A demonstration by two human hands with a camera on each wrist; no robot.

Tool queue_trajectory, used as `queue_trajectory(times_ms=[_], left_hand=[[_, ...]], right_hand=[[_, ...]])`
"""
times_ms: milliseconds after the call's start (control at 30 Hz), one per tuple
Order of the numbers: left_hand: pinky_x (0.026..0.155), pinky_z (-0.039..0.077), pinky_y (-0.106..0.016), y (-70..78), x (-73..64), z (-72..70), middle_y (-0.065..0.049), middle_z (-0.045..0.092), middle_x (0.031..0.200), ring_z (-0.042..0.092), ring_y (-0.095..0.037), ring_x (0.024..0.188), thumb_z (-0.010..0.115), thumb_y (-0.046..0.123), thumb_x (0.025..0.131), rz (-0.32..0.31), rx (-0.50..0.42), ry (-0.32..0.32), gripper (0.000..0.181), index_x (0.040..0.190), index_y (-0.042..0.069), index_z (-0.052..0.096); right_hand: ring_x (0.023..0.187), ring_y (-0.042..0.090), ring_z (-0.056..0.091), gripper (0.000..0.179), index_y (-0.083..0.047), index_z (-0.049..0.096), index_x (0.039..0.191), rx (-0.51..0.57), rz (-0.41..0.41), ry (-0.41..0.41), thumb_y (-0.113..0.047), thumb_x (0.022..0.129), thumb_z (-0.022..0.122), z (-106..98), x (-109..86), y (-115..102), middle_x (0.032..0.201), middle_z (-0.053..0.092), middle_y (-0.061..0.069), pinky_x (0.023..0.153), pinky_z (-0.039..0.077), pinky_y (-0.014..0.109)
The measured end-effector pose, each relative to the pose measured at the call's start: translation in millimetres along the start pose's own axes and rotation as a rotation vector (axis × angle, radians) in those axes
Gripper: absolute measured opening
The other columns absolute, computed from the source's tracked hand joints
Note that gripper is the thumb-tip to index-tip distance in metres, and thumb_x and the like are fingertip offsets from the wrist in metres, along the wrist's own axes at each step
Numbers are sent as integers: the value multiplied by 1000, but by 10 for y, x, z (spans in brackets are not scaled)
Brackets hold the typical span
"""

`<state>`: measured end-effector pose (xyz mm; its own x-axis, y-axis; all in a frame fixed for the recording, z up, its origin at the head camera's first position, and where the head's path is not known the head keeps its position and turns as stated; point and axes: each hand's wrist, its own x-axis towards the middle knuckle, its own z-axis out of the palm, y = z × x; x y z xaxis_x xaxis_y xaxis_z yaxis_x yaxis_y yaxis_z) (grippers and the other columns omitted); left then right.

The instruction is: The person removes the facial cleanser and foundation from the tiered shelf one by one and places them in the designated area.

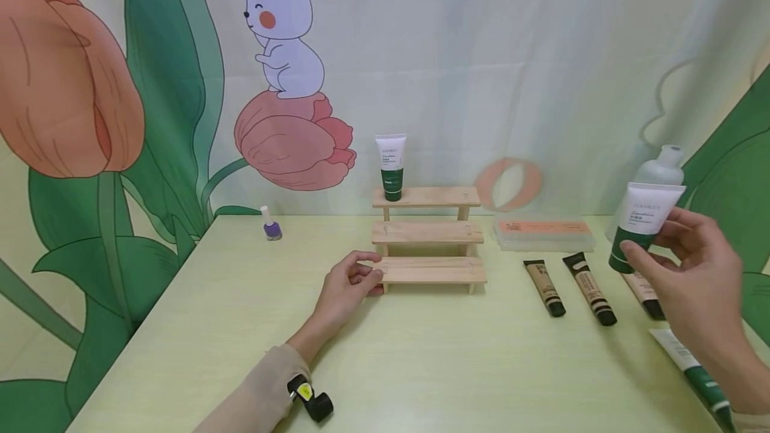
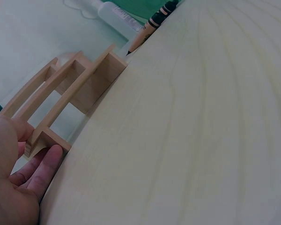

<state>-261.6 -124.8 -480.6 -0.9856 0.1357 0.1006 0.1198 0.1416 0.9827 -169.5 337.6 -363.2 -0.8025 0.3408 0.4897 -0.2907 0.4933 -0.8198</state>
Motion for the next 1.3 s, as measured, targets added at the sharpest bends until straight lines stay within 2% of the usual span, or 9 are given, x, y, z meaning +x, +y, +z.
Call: queue_trajectory(times_ms=[167, 267, 400, 533, 767, 900, 1000, 1100, 1300], left_hand=[[87, 72, -35, -1, 2, -4, -15, 75, 106, 80, -25, 94, 75, 10, 108, -6, -3, 1, 27, 135, 12, 72], [88, 72, -35, -3, 1, -3, -15, 75, 107, 80, -25, 95, 75, 10, 108, -6, -7, 1, 27, 136, 12, 72], [87, 71, -35, 4, 0, 5, -15, 75, 107, 80, -24, 95, 75, 10, 108, -4, -7, 2, 28, 135, 12, 72], [87, 71, -35, 11, 1, 11, -15, 75, 106, 79, -24, 94, 75, 10, 108, -4, -4, 3, 28, 136, 12, 72], [87, 72, -35, 5, 0, 1, -16, 75, 107, 80, -24, 94, 75, 9, 108, -5, -2, 5, 27, 135, 12, 72], [87, 71, -35, 16, -3, 3, -16, 75, 107, 79, -24, 94, 75, 9, 108, -13, -2, 9, 27, 135, 12, 72], [87, 71, -34, 29, -5, 8, -15, 74, 107, 79, -24, 93, 75, 8, 108, -15, -1, 14, 27, 135, 11, 72], [87, 71, -34, 39, -5, 11, -15, 74, 107, 79, -24, 93, 75, 8, 108, -16, -2, 17, 28, 135, 11, 72], [87, 71, -34, 41, -5, 14, -16, 74, 107, 79, -23, 94, 75, 8, 108, -20, -1, 19, 27, 135, 12, 72]], right_hand=[[108, 5, 64, 66, -15, 61, 148, 89, 23, 7, 15, 93, 81, -8, -126, 70, 124, 68, -11, 88, 57, 3], [107, 3, 65, 66, -18, 62, 145, 87, 46, 12, 15, 92, 81, -24, -209, 110, 122, 68, -11, 87, 57, 3], [106, 0, 64, 66, -22, 61, 144, 24, 66, 7, 13, 93, 82, -60, -330, 168, 120, 66, -14, 87, 56, 2], [105, -2, 65, 67, -23, 62, 143, 37, 91, -2, 15, 91, 82, -105, -442, 243, 119, 67, -16, 87, 56, 2], [102, -3, 59, 58, -31, 60, 137, -76, 175, -57, 0, 96, 87, -171, -661, 387, 115, 64, -27, 79, 53, 0], [99, -7, 62, 58, -29, 61, 138, -105, 231, -73, -4, 94, 90, -193, -775, 448, 110, 65, -27, 76, 55, 2], [96, -10, 61, 57, -20, 59, 142, -162, 270, -85, -9, 96, 90, -204, -834, 498, 109, 62, -27, 74, 56, 3], [92, -16, 57, 61, -7, 54, 149, -239, 295, -98, -13, 99, 88, -209, -861, 545, 113, 62, -17, 72, 55, 3], [84, -19, 52, 67, 8, 45, 155, -334, 333, -168, -16, 104, 81, -223, -931, 627, 134, 65, 31, 67, 54, 4]])
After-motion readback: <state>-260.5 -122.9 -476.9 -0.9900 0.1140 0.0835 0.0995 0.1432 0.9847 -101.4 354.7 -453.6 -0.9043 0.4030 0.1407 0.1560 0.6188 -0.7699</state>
